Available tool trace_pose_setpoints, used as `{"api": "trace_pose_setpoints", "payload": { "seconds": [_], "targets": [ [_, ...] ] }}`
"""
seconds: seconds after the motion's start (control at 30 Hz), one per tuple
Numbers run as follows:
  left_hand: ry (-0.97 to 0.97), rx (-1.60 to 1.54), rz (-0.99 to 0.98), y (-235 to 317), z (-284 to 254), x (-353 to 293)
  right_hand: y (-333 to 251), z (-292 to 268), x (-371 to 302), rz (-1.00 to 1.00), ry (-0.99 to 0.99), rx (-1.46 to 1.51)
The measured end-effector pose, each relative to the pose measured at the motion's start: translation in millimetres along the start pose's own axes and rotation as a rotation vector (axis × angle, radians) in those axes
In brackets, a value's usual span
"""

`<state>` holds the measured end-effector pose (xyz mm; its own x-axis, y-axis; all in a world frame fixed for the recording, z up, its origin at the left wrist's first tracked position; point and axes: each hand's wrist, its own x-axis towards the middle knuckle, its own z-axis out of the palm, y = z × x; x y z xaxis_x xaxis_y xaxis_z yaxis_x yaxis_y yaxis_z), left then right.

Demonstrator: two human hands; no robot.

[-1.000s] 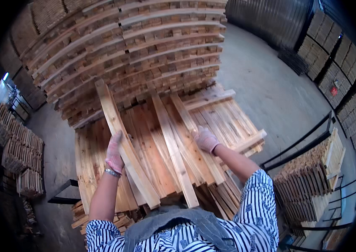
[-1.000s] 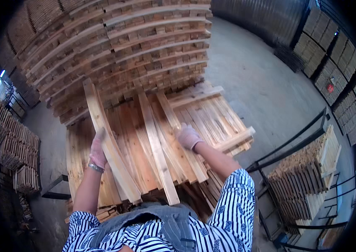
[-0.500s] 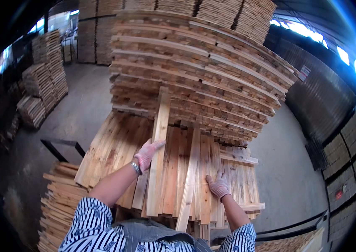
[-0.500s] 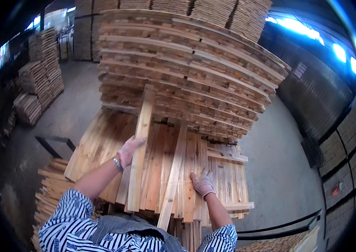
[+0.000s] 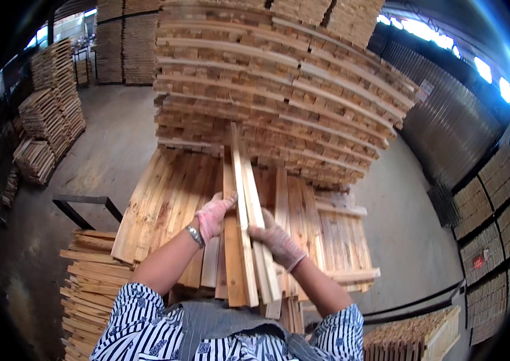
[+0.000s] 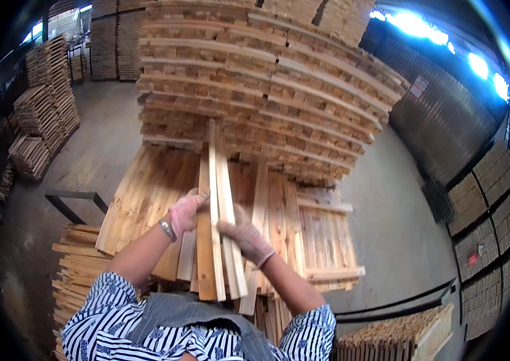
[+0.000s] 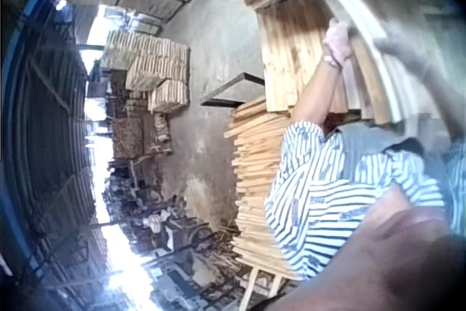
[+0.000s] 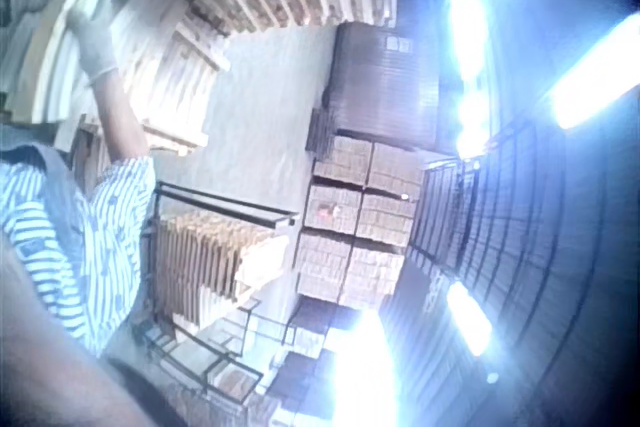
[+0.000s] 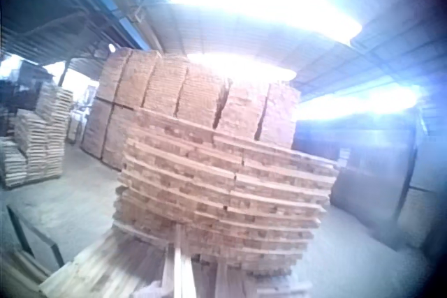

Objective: The person lifts stacks of wooden planks from a pile and places them onto a metal rack. They repeatedly grab bundles of wood, lift them overhead, and arrange them on the rack, occasionally adjusting the position of the planks to ensure they are aligned.

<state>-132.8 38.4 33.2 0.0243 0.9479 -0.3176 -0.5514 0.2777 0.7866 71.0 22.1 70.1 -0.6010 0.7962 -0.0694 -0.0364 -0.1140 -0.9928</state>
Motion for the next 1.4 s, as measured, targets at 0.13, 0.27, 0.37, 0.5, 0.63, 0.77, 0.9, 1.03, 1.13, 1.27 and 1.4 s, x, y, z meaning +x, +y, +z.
{"api": "trace_pose_setpoints", "payload": {
  "seconds": [0.13,0.27,0.37,0.5,0.63,0.77,0.9,1.03,1.13,1.27,1.4],
  "targets": [
    [0.063,-0.102,-0.051,4.9,-32.8,-4.4,-11.3,-18.5,-7.3,0.191,0.113,-0.021],
    [0.137,-0.087,0.099,6.5,-25.2,-32.9,-37.3,-43.1,-51.4,0.154,0.251,-0.154],
    [-0.019,-0.117,0.216,25.2,22.0,-48.7,-59.0,-32.3,-68.0,0.146,0.253,-0.132],
    [-0.05,-0.152,0.188,4.4,90.9,-44.5,-49.9,2.3,-70.5,-0.011,0.34,-0.631],
    [-0.192,-0.277,-0.057,-31.2,113.3,-19.8,-35.2,-18.6,-70.2,0.047,0.408,-0.629],
    [-0.582,0.308,0.073,-40.7,137.7,-2.2,-40.6,-66.8,-88.5,0.074,0.556,-0.33],
    [-0.184,0.986,0.36,-23.8,97.0,-6.0,-22.8,-158.3,-104.3,0.314,0.707,-0.751],
    [0.197,1.758,0.262,-53.5,19.9,7.0,22.1,-219.9,-104.1,0.509,0.587,-1.152],
    [0.355,1.9,0.23,-82.8,11.8,6.0,60.9,-192.0,-73.1,0.544,0.493,-1.247],
    [0.436,1.846,0.26,-92.6,-4.7,16.6,43.5,-175.6,-60.2,0.66,0.495,-1.155],
    [0.415,1.842,0.257,-87.6,-2.1,14.3,55.7,-222.7,-83.3,0.343,0.569,-1.048]
  ]
}}
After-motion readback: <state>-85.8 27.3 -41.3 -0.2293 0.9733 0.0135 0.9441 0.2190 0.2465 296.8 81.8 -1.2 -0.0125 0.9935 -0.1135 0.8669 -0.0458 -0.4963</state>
